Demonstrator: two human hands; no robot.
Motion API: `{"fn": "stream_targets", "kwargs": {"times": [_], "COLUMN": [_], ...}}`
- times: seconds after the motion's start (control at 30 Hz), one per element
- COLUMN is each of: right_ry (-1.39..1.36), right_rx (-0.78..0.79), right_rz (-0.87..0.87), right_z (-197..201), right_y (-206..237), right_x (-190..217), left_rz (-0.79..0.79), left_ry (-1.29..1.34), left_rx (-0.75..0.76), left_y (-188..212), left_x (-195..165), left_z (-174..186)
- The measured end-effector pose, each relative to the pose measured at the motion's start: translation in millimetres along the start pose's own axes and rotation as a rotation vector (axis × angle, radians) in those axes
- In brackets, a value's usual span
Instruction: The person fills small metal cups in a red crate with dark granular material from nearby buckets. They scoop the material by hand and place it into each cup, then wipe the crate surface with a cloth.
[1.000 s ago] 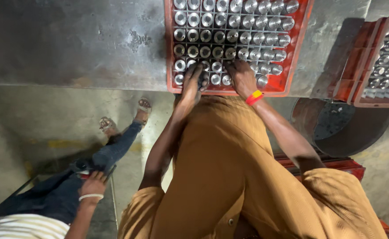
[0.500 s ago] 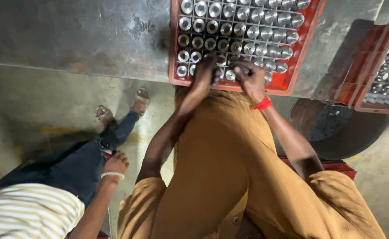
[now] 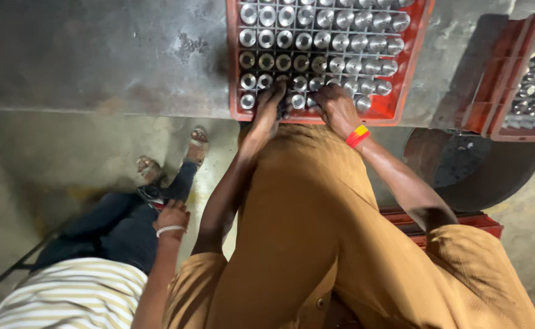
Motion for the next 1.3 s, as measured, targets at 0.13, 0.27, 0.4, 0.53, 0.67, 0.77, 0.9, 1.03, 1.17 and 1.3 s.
{"fn": "stream_targets", "kwargs": {"times": [0.13,0.27,0.4,0.53,0.67,0.77,0.9,1.03,1.17,1.3], "right_ry": [-0.568,-0.645,-0.482,-0.082,0.113,0.113,-0.410,-0.976,-0.573,-0.134], "right_rx": [-0.084,0.023,-0.254,-0.249,-0.096,-0.100,-0.261,0.000,-0.298,-0.365], "right_rz": [-0.398,-0.527,-0.417,-0.003,-0.081,-0.064,-0.289,-0.631,-0.507,-0.045], "right_z": [8,-19,17,25,5,12,22,-53,-11,35], "right_y": [6,-2,-15,-40,-62,-62,-39,-23,-47,-80], "right_x": [-38,-48,-65,-29,-29,-28,-50,-61,-90,-65], "left_rz": [0.102,0.125,0.158,0.167,0.011,-0.062,-0.110,-0.131,-0.041,-0.066], "left_ry": [-0.330,-0.350,0.268,0.346,0.296,0.161,0.020,-0.331,-0.114,0.132], "left_rx": [0.153,0.077,-0.177,-0.108,0.052,-0.018,0.078,0.080,-0.044,-0.066], "left_y": [-3,-13,-14,-10,-8,-9,-11,-16,-25,-28], "left_x": [18,27,18,15,1,-9,-26,-22,-11,-16], "left_z": [-15,-21,3,8,-4,-4,-30,-53,-37,-13]}}
Point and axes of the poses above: each hand's wrist, its own y-axis away from the middle knuckle, its own z-axis out of the back of the hand, x = y × z, the point moved 10 cm from there along -y, towards the middle knuckle, and after that the axes turned 6 degrees about -z, right-handed, at the moved point
